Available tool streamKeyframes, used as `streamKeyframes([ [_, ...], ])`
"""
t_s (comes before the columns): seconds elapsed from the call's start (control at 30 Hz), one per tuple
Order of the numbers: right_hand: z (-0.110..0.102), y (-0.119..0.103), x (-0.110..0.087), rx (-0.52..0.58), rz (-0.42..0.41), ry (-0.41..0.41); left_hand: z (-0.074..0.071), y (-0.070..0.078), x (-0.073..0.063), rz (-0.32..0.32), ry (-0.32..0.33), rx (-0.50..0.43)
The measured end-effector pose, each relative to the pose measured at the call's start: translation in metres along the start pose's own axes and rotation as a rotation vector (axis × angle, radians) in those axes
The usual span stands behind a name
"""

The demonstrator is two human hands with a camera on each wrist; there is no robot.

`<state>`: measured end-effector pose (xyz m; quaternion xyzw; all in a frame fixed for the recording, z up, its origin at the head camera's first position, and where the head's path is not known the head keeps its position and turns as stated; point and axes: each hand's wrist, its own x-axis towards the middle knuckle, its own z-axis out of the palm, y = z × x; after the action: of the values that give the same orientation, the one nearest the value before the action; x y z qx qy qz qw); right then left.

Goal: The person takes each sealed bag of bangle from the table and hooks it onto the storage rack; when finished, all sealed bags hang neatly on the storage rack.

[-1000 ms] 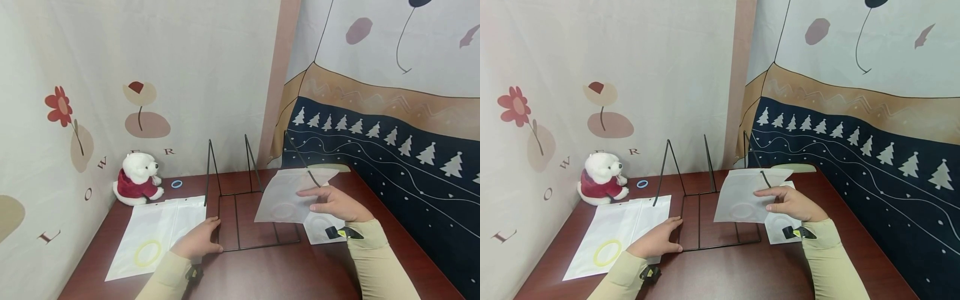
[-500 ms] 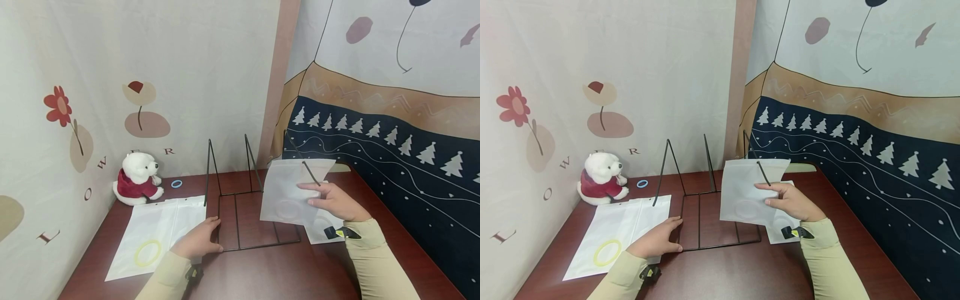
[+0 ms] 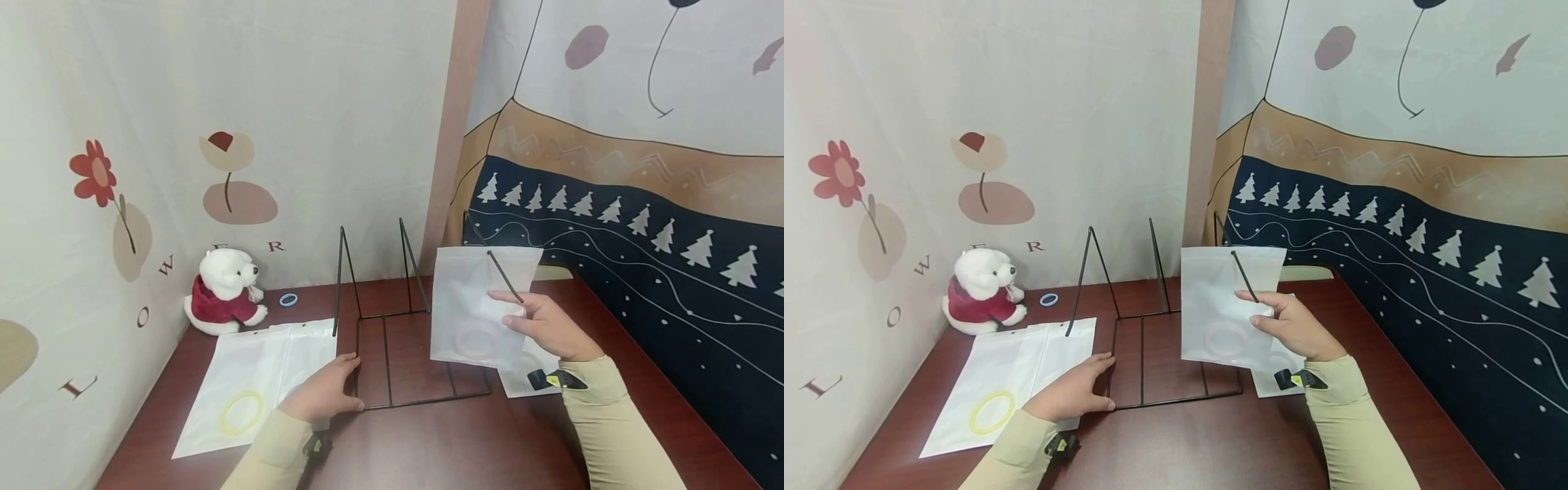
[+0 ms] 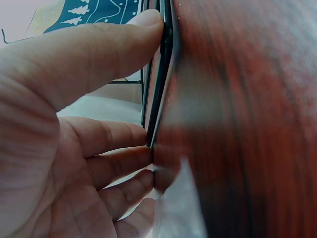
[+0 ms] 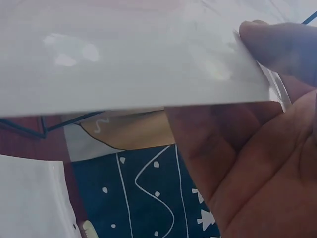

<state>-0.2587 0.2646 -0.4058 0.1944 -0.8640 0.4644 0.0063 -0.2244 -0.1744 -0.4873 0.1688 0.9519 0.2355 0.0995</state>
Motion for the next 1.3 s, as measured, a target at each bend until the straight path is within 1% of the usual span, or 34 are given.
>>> streamKeyframes([
  [0.1, 0.001, -0.001, 0.0, 0.031, 0.025, 0.03, 0.0, 0.0, 0.0, 0.002, 0.0, 0.002],
  [0.27, 0.003, -0.001, 0.001, 0.081, 0.041, 0.083, 0.001, -0.001, 0.001, 0.004, -0.003, 0.004],
  [0.4, 0.005, -0.001, 0.002, 0.128, 0.039, 0.141, 0.001, -0.001, 0.001, 0.004, -0.005, -0.001],
  [0.47, 0.007, 0.0, 0.004, 0.149, 0.025, 0.166, 0.001, 0.0, 0.0, 0.004, -0.006, -0.005],
  [0.63, 0.012, 0.004, 0.007, 0.135, -0.012, 0.239, 0.0, 0.001, -0.001, 0.0, -0.005, -0.01],
  [0.73, 0.015, 0.006, 0.009, 0.168, -0.017, 0.266, 0.0, 0.001, -0.001, -0.001, -0.002, -0.006],
  [0.9, 0.02, 0.007, 0.01, 0.255, 0.001, 0.307, 0.001, 0.001, 0.0, 0.0, 0.002, -0.003],
  [1.03, 0.024, 0.007, 0.013, 0.273, 0.003, 0.361, 0.001, 0.0, 0.0, 0.002, 0.002, -0.005],
  [1.17, 0.028, 0.006, 0.015, 0.288, -0.024, 0.392, 0.0, 0.0, 0.0, 0.005, 0.001, -0.007],
  [1.3, 0.03, 0.004, 0.016, 0.325, -0.044, 0.379, 0.0, 0.0, 0.0, 0.004, -0.002, -0.007],
])
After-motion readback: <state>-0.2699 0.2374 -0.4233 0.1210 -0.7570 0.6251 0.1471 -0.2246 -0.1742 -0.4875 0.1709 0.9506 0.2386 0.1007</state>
